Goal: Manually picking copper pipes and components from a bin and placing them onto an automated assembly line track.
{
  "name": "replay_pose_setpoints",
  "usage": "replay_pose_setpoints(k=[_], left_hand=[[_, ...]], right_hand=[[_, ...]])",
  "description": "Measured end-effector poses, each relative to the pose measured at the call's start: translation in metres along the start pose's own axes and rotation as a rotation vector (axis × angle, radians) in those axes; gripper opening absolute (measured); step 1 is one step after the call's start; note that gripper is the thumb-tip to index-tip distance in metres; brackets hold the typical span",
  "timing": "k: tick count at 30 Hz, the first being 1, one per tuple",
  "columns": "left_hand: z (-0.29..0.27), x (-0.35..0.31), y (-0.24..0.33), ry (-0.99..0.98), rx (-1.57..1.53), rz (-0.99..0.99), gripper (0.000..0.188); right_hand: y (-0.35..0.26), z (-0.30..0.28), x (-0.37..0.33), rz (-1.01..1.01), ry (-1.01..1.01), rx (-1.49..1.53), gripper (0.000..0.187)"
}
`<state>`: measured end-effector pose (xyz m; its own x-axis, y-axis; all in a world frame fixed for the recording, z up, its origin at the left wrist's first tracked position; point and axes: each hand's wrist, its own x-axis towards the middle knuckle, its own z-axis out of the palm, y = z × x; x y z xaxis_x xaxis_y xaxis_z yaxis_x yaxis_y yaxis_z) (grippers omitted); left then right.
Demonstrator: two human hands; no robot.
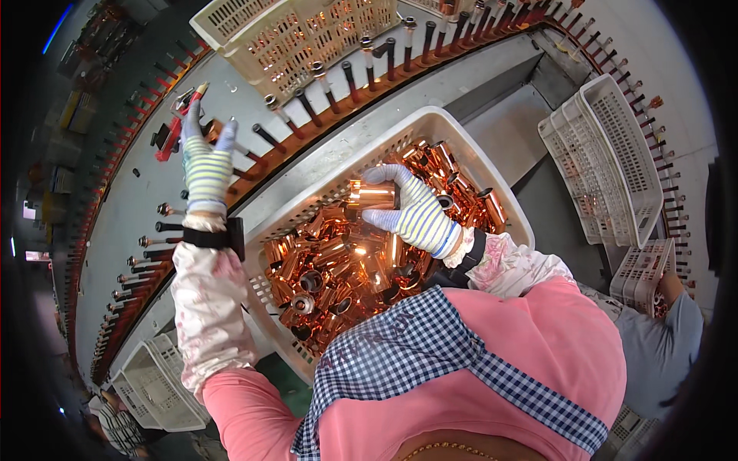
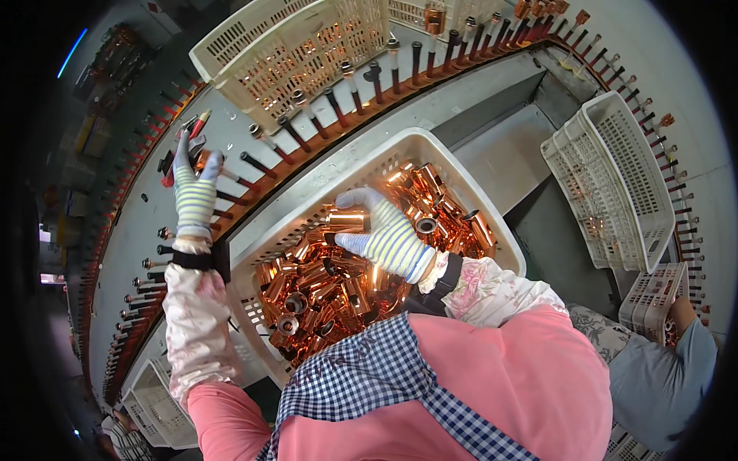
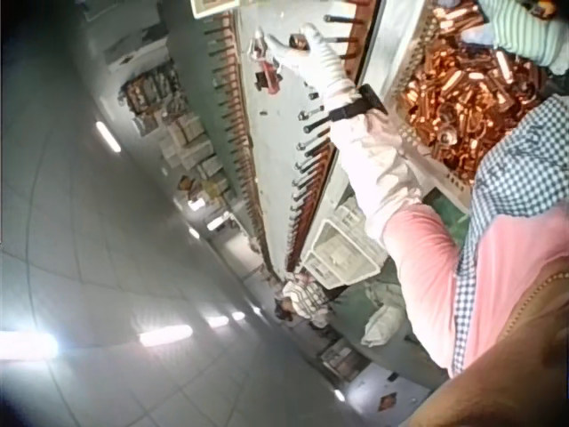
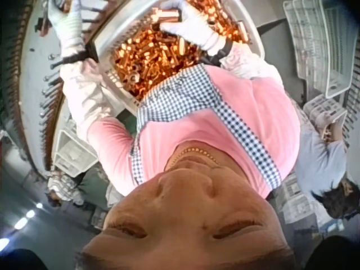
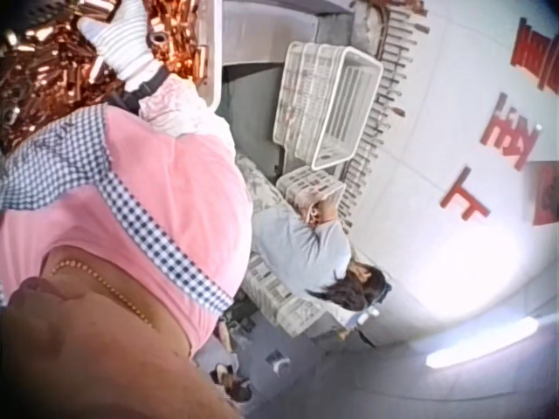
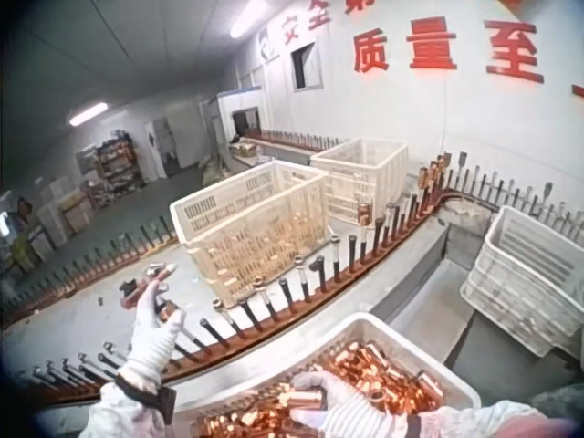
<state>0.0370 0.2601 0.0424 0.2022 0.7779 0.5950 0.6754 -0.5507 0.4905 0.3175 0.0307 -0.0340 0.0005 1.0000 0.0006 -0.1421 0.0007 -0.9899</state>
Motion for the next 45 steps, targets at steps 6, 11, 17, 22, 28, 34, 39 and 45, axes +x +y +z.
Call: replay_pose_setpoints(k=[6,11,17,22,28,34,39,45], left_hand=[[0.0,0.044,-0.057,-0.008,-0.287,-0.461,0.021],[-0.018,0.065,-0.058,-0.274,-0.091,-0.774,0.023],[0.001,0.094,-0.046,-0.196,-0.119,-0.376,0.042],[0.064,0.097,0.056,-0.42,-0.16,-0.19,0.056],[0.11,0.105,0.092,-0.502,-0.134,-0.142,0.092],[0.136,0.12,0.099,-0.581,-0.084,-0.07,0.08],[0.111,0.115,0.095,-0.652,0.119,-0.205,0.051],[0.072,0.052,0.1,-0.491,0.23,-0.096,0.037]], right_hand=[[-0.004,-0.013,0.009,0.134,0.016,0.112,0.059],[0.0,-0.017,0.013,0.155,0.053,0.323,0.065],[-0.003,-0.019,0.018,0.086,0.082,0.389,0.056],[0.005,-0.03,0.018,0.015,0.141,0.288,0.052],[-0.009,-0.035,0.018,0.048,0.148,0.268,0.046],[-0.004,-0.043,0.018,0.001,0.175,0.202,0.047],[-0.015,-0.043,0.014,0.046,0.179,0.176,0.05],[-0.011,-0.041,0.012,-0.014,0.21,0.478,0.057]])
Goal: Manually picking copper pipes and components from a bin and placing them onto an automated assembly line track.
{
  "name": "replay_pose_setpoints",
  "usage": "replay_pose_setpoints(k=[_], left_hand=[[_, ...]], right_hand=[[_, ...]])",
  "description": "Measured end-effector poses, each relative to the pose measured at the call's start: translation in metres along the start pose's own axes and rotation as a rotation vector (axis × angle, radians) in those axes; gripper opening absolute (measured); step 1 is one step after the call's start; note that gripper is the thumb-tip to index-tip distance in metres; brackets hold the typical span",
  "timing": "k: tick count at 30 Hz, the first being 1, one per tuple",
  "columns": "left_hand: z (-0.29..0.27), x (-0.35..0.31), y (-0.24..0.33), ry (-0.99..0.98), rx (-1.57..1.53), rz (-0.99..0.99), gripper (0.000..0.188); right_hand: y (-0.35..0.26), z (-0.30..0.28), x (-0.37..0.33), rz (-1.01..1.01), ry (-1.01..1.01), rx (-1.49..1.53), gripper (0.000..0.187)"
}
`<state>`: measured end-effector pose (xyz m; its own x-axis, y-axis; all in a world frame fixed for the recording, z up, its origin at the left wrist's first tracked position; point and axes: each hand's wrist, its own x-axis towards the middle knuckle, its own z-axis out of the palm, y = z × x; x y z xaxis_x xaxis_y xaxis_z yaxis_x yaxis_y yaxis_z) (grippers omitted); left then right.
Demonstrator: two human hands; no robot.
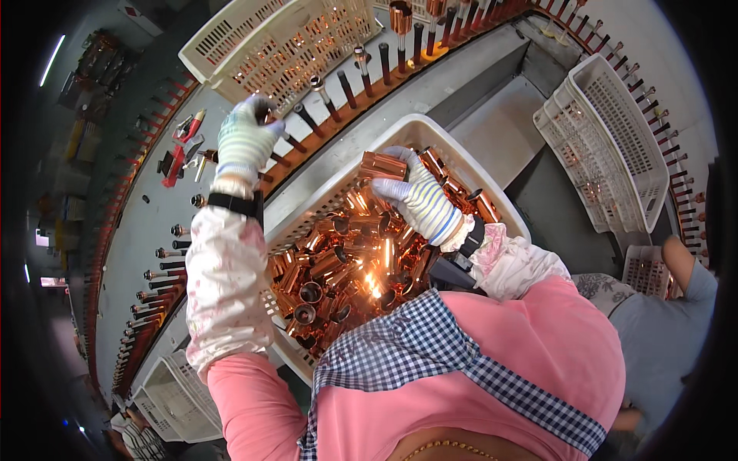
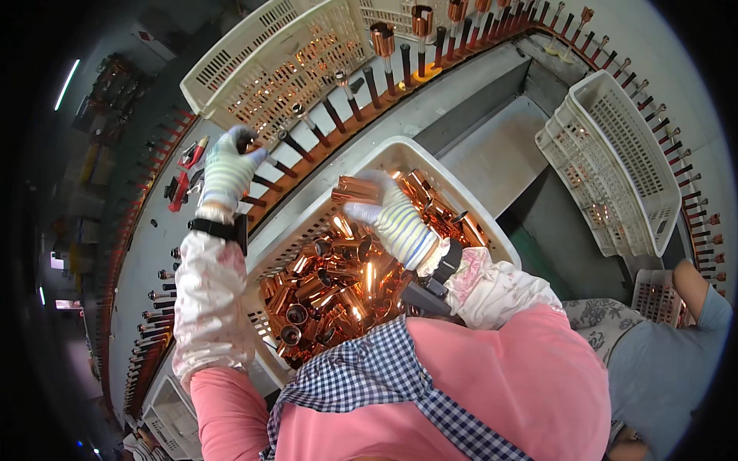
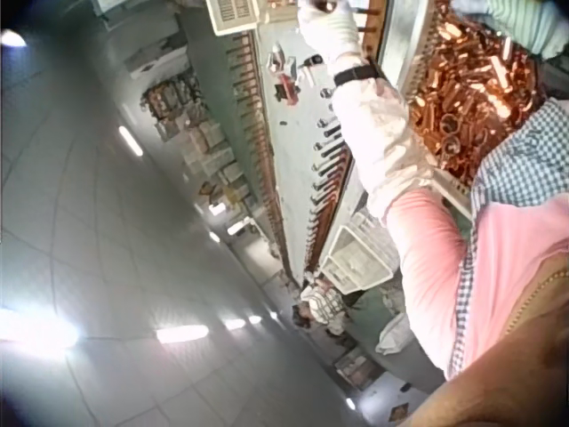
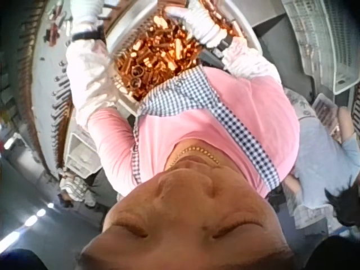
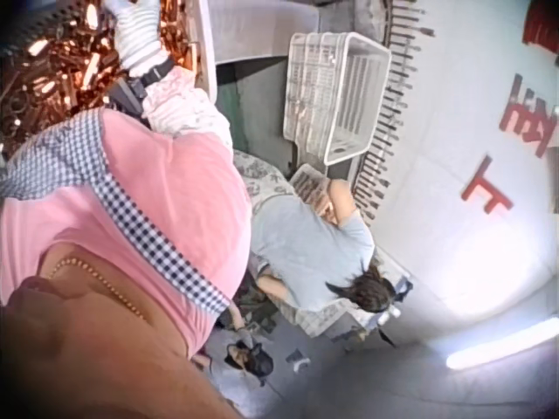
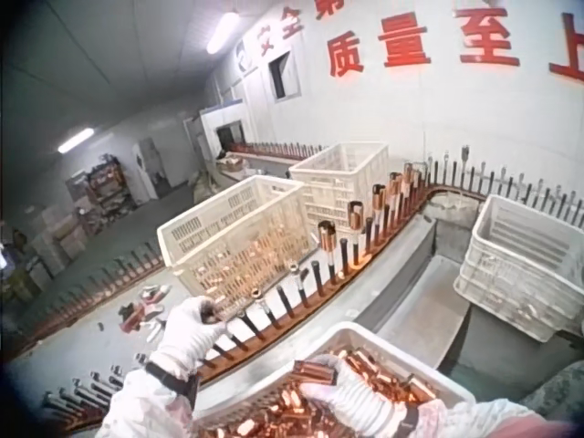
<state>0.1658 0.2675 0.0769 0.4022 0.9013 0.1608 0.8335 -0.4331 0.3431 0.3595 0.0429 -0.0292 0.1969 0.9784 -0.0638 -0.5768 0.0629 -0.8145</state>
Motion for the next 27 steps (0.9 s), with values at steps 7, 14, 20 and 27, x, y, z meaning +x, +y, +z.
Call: replay_pose_setpoints(k=[7,14,20,27], left_hand=[[-0.02,-0.045,-0.047,0.113,-0.211,-0.06,0.032],[-0.046,-0.02,-0.053,-0.038,0.111,-0.329,0.03],[-0.04,-0.086,-0.089,0.161,0.146,-0.164,0.028],[-0.08,-0.134,-0.13,0.249,0.084,-0.247,0.021]], right_hand=[[0.01,-0.024,0.01,0.452,0.15,0.513,0.059],[0.009,-0.028,0.013,0.523,0.224,0.626,0.065],[0.033,-0.038,0.012,0.476,0.262,0.704,0.061],[0.008,-0.006,0.006,0.345,0.186,0.449,0.057]])
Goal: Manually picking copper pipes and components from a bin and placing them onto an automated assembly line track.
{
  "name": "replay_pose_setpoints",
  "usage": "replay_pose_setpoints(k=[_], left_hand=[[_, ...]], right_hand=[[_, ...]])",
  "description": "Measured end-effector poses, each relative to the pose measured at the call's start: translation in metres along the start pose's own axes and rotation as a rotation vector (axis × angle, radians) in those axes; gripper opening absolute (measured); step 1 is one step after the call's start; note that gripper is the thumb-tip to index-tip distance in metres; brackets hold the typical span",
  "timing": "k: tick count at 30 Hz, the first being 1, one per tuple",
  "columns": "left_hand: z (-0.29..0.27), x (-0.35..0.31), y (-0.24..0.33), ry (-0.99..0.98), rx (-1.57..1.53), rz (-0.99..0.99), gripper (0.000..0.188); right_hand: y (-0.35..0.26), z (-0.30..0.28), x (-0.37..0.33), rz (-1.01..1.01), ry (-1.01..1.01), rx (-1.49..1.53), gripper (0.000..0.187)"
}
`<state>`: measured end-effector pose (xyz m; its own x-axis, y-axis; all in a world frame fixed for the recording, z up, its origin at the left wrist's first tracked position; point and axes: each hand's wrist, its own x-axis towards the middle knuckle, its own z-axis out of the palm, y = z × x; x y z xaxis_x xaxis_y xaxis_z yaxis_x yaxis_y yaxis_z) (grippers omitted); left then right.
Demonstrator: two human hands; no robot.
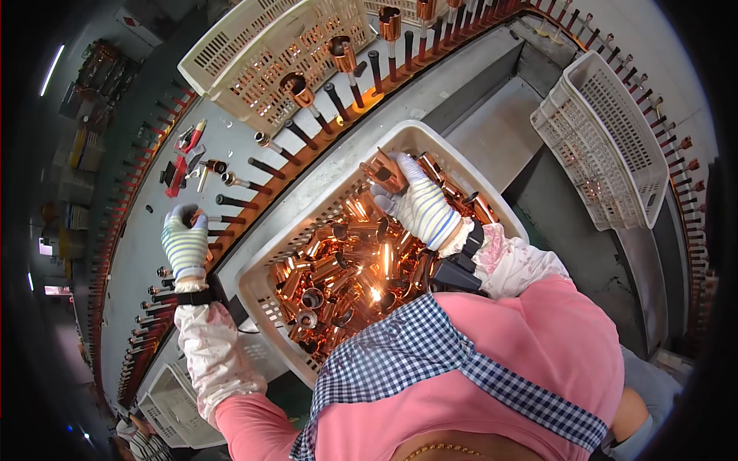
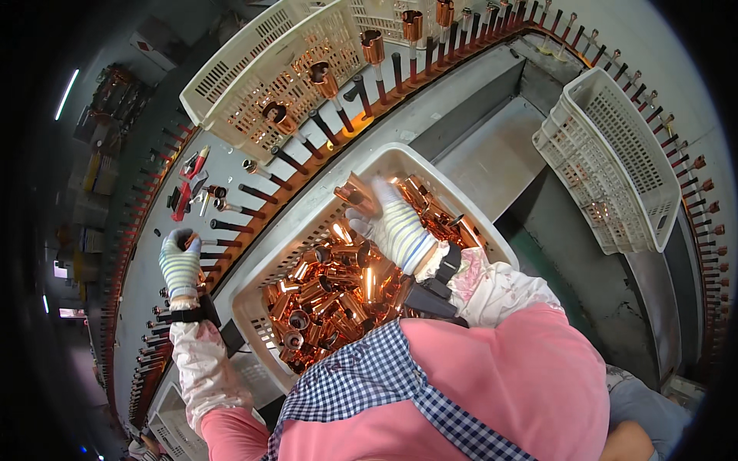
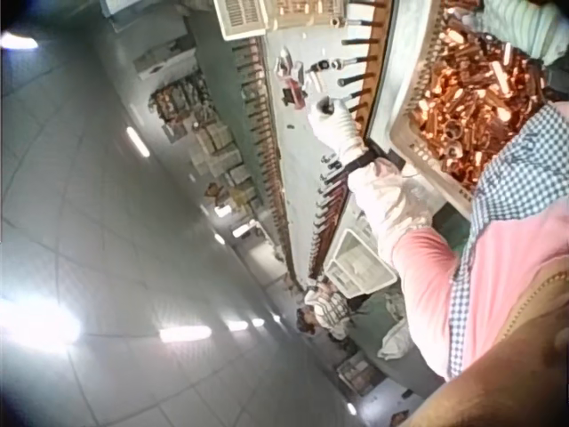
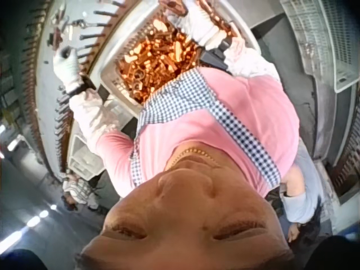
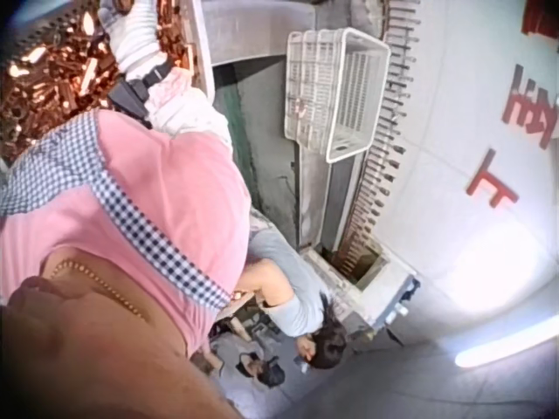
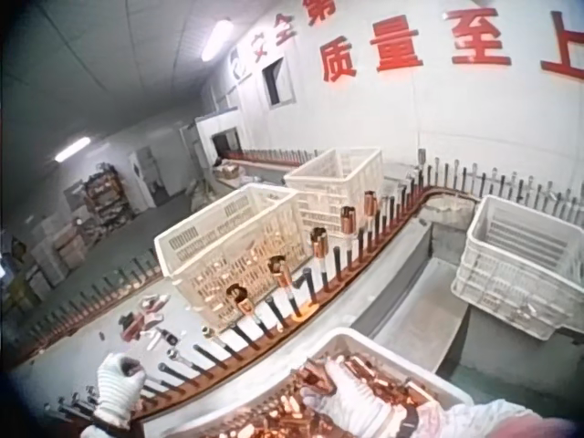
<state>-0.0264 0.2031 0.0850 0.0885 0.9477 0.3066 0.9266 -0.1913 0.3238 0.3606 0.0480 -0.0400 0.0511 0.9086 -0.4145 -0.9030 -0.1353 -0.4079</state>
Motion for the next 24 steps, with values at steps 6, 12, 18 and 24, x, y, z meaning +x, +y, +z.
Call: replay_pose_setpoints(k=[6,12,18,24], left_hand=[[0.019,-0.106,0.051,-0.243,-0.378,0.184,0.008],[-0.024,-0.115,0.066,-0.606,-0.494,0.266,0.024],[-0.017,-0.11,0.074,-0.54,-0.637,0.327,0.055],[0.026,0.013,0.03,0.118,-0.834,0.139,0.048]], right_hand=[[-0.011,0.027,0.001,0.091,-0.111,-0.148,0.056],[-0.057,0.203,0.083,-0.265,-0.572,-0.402,0.051],[-0.046,0.275,0.147,-0.838,-0.36,-1.487,0.037],[0.028,0.198,0.13,-1.256,-0.656,-1.837,0.007]])
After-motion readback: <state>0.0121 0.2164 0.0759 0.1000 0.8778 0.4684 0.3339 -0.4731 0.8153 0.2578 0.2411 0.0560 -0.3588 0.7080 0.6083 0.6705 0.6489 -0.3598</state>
